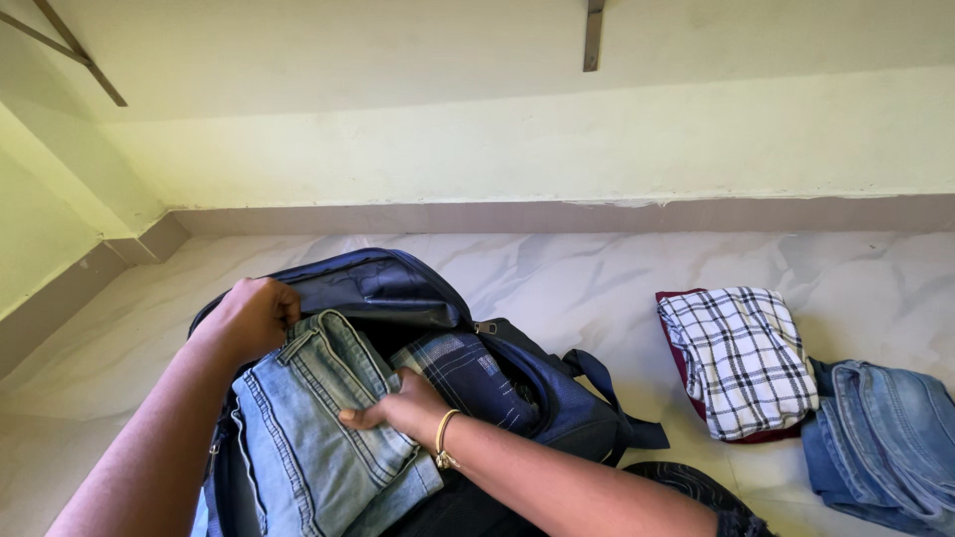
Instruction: The person places folded clothes, including jeans and shirts, into a bag by hand, pressing them down to fit.
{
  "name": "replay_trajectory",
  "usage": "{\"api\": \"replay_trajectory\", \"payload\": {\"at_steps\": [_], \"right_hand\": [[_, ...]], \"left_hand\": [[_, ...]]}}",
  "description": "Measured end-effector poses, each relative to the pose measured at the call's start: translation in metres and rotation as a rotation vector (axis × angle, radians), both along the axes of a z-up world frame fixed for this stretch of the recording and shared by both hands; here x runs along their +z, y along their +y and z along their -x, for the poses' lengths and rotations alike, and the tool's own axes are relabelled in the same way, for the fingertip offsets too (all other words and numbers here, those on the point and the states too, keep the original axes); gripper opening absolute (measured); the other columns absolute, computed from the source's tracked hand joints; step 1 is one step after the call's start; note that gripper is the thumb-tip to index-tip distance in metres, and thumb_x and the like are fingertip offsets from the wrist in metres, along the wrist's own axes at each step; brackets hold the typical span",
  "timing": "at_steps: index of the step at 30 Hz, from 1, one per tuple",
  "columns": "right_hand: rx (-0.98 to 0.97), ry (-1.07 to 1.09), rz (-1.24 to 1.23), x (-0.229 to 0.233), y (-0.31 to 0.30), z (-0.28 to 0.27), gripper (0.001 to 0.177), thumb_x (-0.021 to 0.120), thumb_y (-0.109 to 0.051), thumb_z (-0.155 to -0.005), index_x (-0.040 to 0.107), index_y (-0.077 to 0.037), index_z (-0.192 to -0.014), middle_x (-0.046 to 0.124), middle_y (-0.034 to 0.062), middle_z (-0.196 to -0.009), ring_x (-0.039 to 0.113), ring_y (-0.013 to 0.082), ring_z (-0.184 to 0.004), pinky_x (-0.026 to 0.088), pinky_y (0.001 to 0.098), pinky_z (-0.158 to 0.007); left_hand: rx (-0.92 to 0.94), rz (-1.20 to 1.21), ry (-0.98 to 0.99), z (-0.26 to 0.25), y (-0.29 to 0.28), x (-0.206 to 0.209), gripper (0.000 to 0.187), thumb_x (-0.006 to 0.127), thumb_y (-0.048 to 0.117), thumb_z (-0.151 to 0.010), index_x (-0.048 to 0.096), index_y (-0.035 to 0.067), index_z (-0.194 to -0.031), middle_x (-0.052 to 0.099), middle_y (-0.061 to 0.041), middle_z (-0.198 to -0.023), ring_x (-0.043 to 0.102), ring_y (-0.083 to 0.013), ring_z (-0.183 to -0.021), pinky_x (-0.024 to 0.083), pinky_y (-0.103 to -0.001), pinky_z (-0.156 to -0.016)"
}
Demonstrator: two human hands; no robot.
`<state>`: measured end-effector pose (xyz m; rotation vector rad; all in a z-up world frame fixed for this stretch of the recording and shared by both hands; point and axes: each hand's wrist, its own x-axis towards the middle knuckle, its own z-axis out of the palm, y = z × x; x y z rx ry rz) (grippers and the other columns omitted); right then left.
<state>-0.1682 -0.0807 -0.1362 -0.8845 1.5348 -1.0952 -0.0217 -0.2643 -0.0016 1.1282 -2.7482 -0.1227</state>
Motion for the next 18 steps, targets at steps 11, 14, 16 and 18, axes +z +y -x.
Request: {"api": "replay_trajectory", "payload": {"at_steps": [11, 14, 16, 18], "right_hand": [[-0.002, 0.463, -0.015, 0.068, 0.043, -0.044, 0.094, 0.074, -0.057, -0.085, 0.039, 0.006, -0.146, 0.063, 0.0344, -0.118, 0.066, 0.0453, -0.113, 0.054, 0.0467, -0.099], [0.025, 0.606, 0.128, 0.086, 0.056, -0.048, 0.084, 0.069, -0.045, -0.093, 0.036, 0.007, -0.150, 0.060, 0.0351, -0.121, 0.064, 0.0468, -0.111, 0.050, 0.0501, -0.097], [-0.001, 0.867, 0.326, 0.086, 0.062, -0.050, 0.076, 0.072, -0.029, -0.090, 0.038, 0.009, -0.147, 0.047, 0.0375, -0.134, 0.055, 0.0472, -0.114, 0.042, 0.0517, -0.098], [-0.057, 1.009, 0.669, 0.079, 0.059, -0.044, 0.068, 0.069, -0.012, -0.079, 0.046, 0.010, -0.140, 0.052, 0.0339, -0.137, 0.051, 0.0458, -0.129, 0.038, 0.0498, -0.111]], "left_hand": [[0.052, 0.185, 0.034, 0.002, 0.039, -0.010, 0.015, 0.071, 0.002, -0.067, 0.074, 0.010, -0.080, 0.074, -0.013, -0.084, 0.072, -0.0346, -0.086, 0.058, -0.043, -0.077], [-0.021, 0.423, 0.244, -0.008, 0.078, -0.022, 0.018, 0.068, -0.003, -0.069, 0.075, 0.008, -0.082, 0.072, -0.011, -0.091, 0.069, -0.0343, -0.092, 0.055, -0.045, -0.081], [-0.035, 0.563, 0.419, -0.007, 0.108, -0.032, 0.017, 0.064, -0.003, -0.072, 0.073, 0.003, -0.086, 0.070, -0.011, -0.100, 0.066, -0.0339, -0.097, 0.054, -0.043, -0.086], [-0.010, 0.632, 0.501, 0.001, 0.135, -0.043, 0.016, 0.064, -0.001, -0.076, 0.073, -0.001, -0.089, 0.068, -0.013, -0.104, 0.063, -0.0344, -0.100, 0.054, -0.042, -0.088]]}}
